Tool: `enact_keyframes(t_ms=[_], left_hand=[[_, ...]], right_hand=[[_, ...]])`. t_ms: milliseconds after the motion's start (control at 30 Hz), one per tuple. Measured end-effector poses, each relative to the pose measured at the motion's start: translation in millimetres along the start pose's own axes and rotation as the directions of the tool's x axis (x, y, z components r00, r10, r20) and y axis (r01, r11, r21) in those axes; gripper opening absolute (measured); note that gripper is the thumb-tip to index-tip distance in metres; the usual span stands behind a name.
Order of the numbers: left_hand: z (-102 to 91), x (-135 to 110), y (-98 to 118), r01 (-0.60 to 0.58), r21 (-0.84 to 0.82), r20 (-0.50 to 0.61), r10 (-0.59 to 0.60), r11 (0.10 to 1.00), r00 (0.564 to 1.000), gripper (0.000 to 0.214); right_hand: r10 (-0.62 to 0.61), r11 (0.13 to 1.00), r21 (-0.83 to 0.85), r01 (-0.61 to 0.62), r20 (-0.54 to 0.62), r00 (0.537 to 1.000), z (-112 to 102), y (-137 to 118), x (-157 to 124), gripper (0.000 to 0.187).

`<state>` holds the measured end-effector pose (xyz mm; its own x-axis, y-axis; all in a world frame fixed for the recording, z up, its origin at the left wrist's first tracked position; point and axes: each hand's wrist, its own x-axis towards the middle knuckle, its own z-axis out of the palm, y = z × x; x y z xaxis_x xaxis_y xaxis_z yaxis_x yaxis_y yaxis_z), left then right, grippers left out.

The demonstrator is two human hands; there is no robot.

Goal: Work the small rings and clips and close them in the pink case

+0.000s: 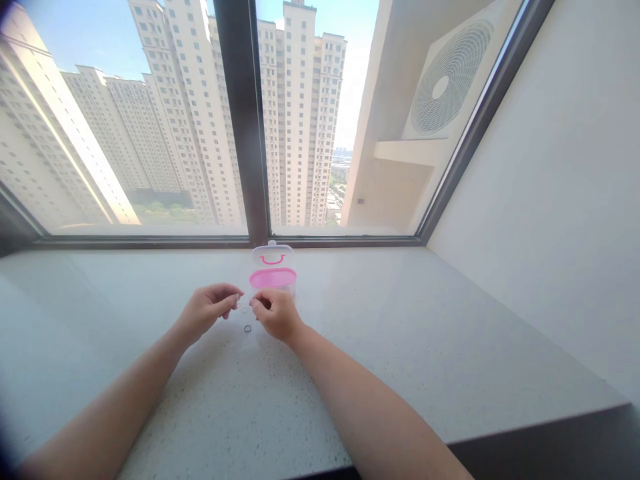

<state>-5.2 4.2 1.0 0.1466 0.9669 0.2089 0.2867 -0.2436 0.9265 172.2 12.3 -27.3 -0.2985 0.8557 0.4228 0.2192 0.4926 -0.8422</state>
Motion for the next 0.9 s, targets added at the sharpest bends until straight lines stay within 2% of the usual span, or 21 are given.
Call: enact_keyframes(t_ms=[500,900], left_hand=[[-0.2,-0.3,-0.2,-0.005,0.052,-0.042,0.007,0.999,0.999,0.021],[0.6,0.0,0.7,-0.001,0.029,-0.034,0.002,1.0,0.999,0.023]], right_hand=[[0.008,1.0,-0.022,-0.007,0.005,1.0,-1.7,-3.8,-1.3,0.018],[-0.008,0.999,-0.042,0.008,0.006,1.0,-1.6,-1.0,-0.4,0.021]])
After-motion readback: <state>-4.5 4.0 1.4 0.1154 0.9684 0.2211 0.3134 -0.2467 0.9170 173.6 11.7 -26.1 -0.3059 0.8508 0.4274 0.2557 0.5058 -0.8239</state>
